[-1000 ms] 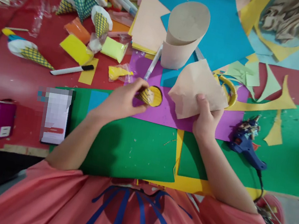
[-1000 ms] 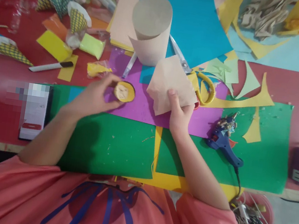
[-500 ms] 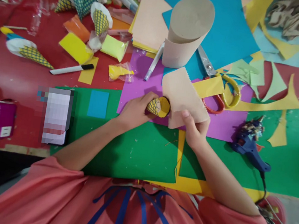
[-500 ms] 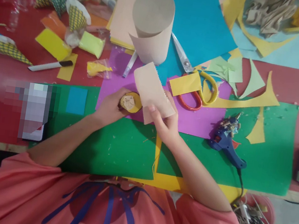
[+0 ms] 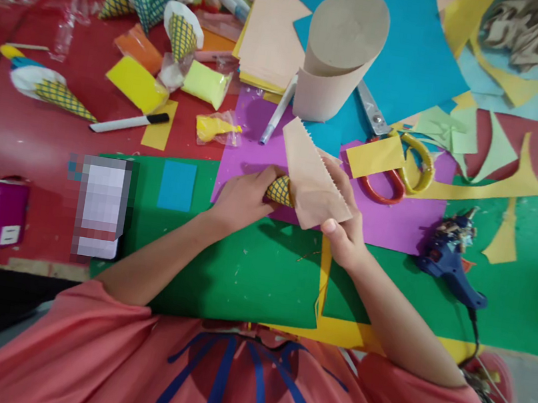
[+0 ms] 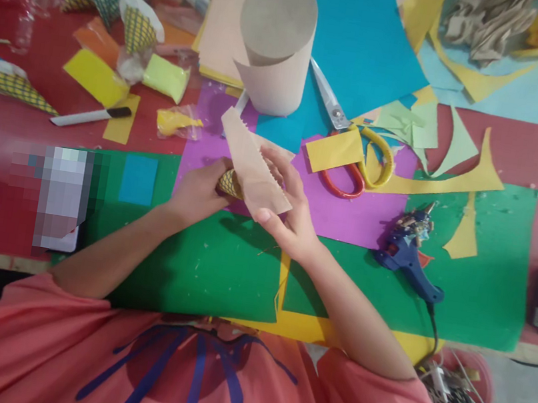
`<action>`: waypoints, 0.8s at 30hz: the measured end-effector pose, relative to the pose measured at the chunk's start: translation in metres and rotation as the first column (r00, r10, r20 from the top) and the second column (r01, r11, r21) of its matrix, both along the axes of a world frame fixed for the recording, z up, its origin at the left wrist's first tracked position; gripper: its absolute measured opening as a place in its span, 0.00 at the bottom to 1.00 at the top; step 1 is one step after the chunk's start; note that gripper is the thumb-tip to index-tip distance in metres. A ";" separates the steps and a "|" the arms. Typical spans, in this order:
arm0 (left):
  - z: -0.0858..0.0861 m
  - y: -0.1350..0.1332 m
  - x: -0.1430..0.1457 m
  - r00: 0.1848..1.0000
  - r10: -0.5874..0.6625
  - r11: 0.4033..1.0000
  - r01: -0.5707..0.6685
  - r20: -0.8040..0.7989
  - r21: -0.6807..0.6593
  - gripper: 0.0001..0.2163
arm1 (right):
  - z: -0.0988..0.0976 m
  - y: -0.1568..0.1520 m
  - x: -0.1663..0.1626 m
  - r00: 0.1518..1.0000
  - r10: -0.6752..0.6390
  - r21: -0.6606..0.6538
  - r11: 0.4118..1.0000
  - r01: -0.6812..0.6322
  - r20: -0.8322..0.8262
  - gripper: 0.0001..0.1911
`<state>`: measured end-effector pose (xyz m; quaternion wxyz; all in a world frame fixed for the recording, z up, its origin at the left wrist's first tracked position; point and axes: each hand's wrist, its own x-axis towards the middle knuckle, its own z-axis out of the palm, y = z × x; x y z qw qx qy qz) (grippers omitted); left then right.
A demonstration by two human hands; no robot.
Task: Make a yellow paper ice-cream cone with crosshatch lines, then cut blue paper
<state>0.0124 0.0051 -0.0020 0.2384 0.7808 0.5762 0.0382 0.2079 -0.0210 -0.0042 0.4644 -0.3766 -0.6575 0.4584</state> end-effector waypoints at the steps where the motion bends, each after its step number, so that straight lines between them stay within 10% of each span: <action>1: 0.001 0.000 0.000 1.000 0.007 1.000 -0.007 0.001 -0.004 0.19 | 0.000 0.000 0.001 0.999 -0.011 0.035 0.999 0.010 0.035 0.34; 8: 0.004 0.000 0.003 0.998 -0.038 0.998 0.036 -0.041 -0.056 0.18 | -0.003 0.003 0.004 0.938 -0.063 0.261 0.965 -0.030 0.342 0.22; 24: 0.006 0.000 0.004 0.992 -0.081 0.996 0.078 -0.096 -0.036 0.20 | -0.005 0.002 0.001 0.945 0.014 0.202 0.976 -0.084 0.327 0.20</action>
